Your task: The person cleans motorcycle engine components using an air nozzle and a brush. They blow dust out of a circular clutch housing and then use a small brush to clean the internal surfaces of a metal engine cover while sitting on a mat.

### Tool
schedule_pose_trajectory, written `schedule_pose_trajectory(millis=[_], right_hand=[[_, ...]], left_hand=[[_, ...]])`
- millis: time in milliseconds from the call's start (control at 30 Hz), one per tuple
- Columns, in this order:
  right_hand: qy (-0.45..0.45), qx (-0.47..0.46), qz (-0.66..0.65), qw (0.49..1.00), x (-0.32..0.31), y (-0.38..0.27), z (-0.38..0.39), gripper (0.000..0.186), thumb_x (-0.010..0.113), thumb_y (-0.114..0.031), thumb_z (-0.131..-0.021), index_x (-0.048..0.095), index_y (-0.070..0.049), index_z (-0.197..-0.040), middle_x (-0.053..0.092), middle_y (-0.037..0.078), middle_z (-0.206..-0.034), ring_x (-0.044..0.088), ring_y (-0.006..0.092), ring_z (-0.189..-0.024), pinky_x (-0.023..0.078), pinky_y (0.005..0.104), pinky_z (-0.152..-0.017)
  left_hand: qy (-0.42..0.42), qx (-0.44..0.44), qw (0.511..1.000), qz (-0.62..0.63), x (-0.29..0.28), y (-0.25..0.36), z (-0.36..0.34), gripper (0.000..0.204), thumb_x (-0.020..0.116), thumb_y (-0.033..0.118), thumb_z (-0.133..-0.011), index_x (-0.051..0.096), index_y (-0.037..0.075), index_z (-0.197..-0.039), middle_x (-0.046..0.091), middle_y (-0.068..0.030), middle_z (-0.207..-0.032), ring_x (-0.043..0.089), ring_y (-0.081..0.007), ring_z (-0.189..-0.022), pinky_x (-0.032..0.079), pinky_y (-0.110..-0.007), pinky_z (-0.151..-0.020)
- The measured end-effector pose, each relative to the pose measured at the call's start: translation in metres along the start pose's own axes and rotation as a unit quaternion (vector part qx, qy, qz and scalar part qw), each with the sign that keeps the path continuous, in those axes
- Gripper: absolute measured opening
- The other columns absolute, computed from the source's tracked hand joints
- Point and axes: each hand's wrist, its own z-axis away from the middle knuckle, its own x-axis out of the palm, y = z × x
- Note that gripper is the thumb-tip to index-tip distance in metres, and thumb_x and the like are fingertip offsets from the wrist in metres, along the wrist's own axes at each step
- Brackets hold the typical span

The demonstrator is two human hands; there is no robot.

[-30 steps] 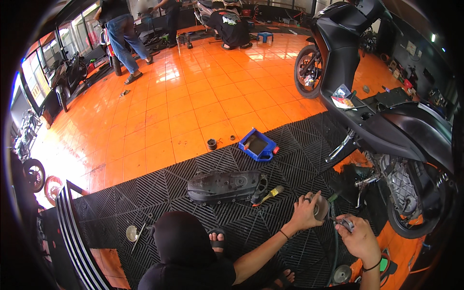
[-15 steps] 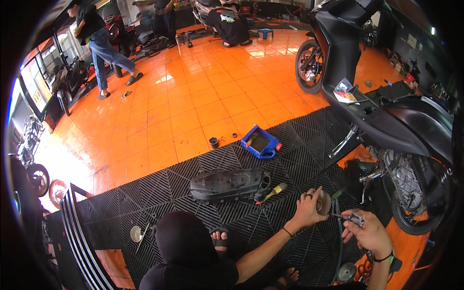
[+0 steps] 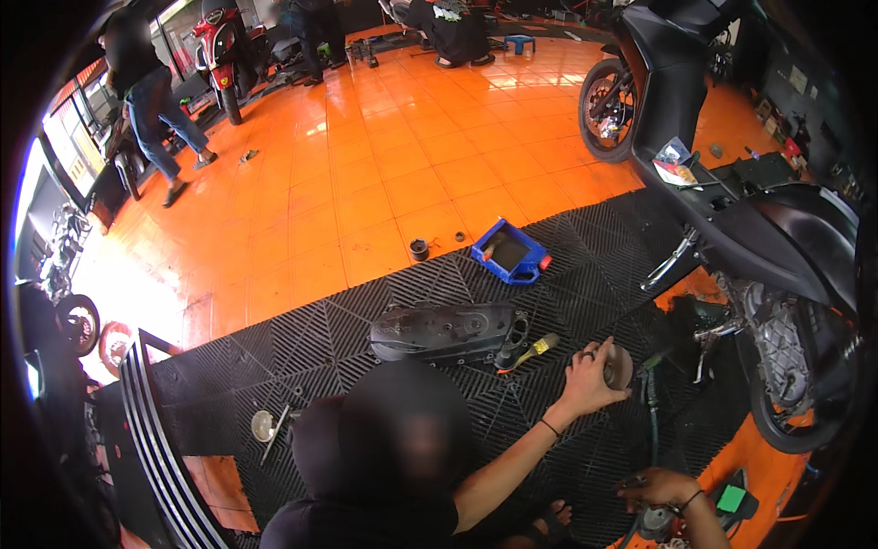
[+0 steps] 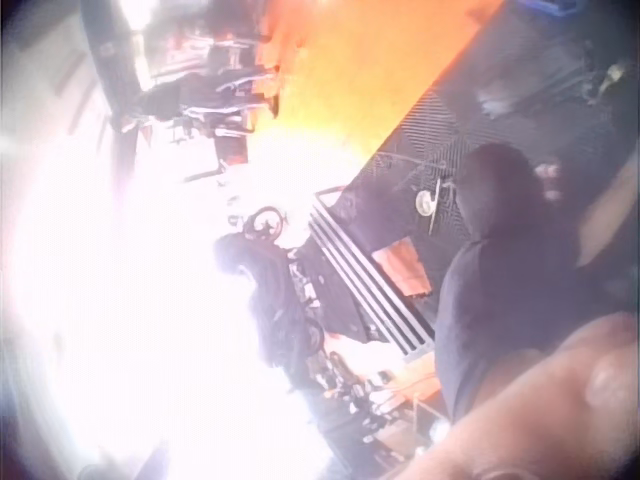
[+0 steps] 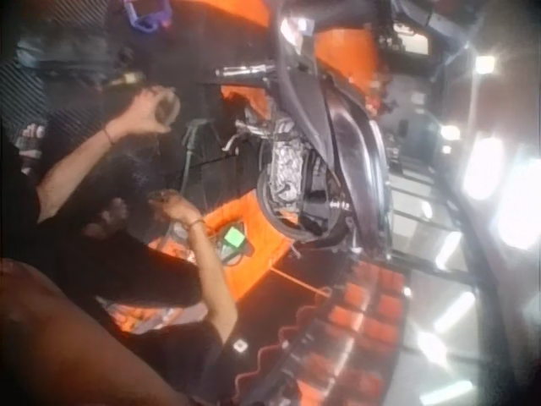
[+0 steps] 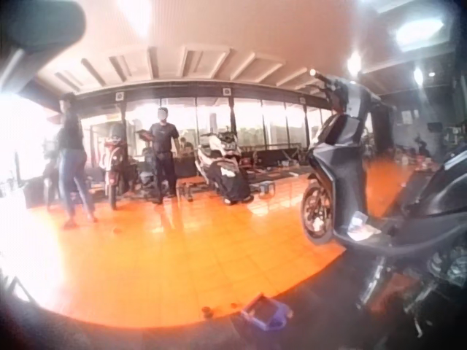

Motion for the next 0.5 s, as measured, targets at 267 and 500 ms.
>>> schedule_pose_trajectory(millis=[267, 500], right_hand=[[-0.037, 0.002, 0.040, 0.999, 0.012, -0.041, 0.004, 0.041, 0.066, -0.030, -0.103, 0.066, -0.011, -0.140, 0.076, 0.004, -0.094, 0.069, 0.0118, -0.082, 0.056, 0.0286, -0.073], [-0.031, 0.017, 0.082, 0.996, 0.019, -0.039, -0.015, 0.045, 0.064, -0.034, -0.104, 0.064, -0.010, -0.142, 0.077, 0.004, -0.096, 0.069, 0.0121, -0.088, 0.055, 0.0288, -0.075]], left_hand=[[-0.028, -0.007, 1.000, -0.008, 0.006, -0.007, 0.002, 0.123, 0.089, 0.053, -0.068, 0.025, 0.016, -0.165, 0.042, -0.0279, -0.152, 0.041, -0.0509, -0.138, 0.039, -0.065, -0.108], [-0.011, 0.014, 1.000, 0.005, 0.018, -0.003, 0.005, 0.121, 0.088, 0.053, -0.068, 0.025, 0.015, -0.165, 0.051, -0.0275, -0.141, 0.044, -0.0487, -0.134, 0.040, -0.064, -0.107]])
